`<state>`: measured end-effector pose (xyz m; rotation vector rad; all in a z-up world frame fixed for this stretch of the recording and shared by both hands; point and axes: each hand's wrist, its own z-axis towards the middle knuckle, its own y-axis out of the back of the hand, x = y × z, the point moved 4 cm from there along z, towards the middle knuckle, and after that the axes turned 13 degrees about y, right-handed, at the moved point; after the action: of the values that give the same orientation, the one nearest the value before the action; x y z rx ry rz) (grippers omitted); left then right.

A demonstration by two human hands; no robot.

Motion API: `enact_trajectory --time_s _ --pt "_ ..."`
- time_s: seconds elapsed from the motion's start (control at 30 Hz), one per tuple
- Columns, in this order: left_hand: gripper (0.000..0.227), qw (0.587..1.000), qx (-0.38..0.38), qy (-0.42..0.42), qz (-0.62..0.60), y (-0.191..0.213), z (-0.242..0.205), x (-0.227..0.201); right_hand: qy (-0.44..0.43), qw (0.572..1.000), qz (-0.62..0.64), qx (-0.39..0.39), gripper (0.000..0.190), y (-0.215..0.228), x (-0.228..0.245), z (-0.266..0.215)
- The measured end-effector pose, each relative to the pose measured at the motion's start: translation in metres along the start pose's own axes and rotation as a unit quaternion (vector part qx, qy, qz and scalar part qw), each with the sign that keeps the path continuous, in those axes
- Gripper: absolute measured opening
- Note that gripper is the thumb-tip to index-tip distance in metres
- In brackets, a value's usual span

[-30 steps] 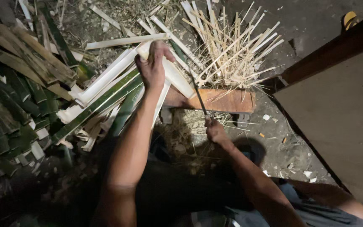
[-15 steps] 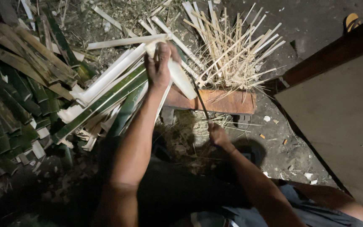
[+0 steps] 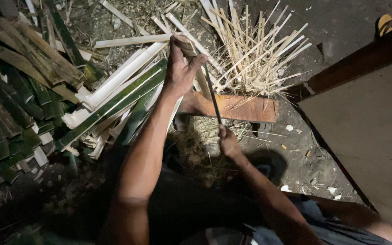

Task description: The person uses a knife to split bamboo stalks into thin strips on a wooden block. The person repeatedly picks up bamboo pieces, splits them, and places the resulting strips into a pile.

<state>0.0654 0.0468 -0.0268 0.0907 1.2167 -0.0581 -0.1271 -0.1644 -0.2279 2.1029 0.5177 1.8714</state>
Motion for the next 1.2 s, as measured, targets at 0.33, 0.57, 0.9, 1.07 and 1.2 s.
enact_trajectory --time_s 0.33,0.57,0.9,1.07,1.2 --pt "0.072 0.957 -0.262 0.115 0.053 -0.011 -0.010 -0.002 -0.005 1.000 0.025 0.005 0.040 0.014 0.049 0.002" --pt "0.074 0.947 -0.319 0.041 0.010 0.013 -0.012 0.028 0.037 0.993 -0.097 -0.056 0.057 -0.029 -0.029 0.028" --pt "0.036 0.944 -0.099 0.244 0.196 -0.001 -0.031 0.157 -0.131 0.988 0.085 0.003 0.061 -0.019 -0.113 0.019" --pt "0.042 0.890 -0.078 0.445 0.058 0.012 -0.072 0.162 -0.141 0.985 0.101 0.016 0.055 -0.025 -0.085 0.016" --pt "0.045 0.954 -0.087 0.274 0.088 0.036 -0.114 0.151 -0.090 0.976 0.184 0.068 0.054 -0.041 -0.053 0.028"
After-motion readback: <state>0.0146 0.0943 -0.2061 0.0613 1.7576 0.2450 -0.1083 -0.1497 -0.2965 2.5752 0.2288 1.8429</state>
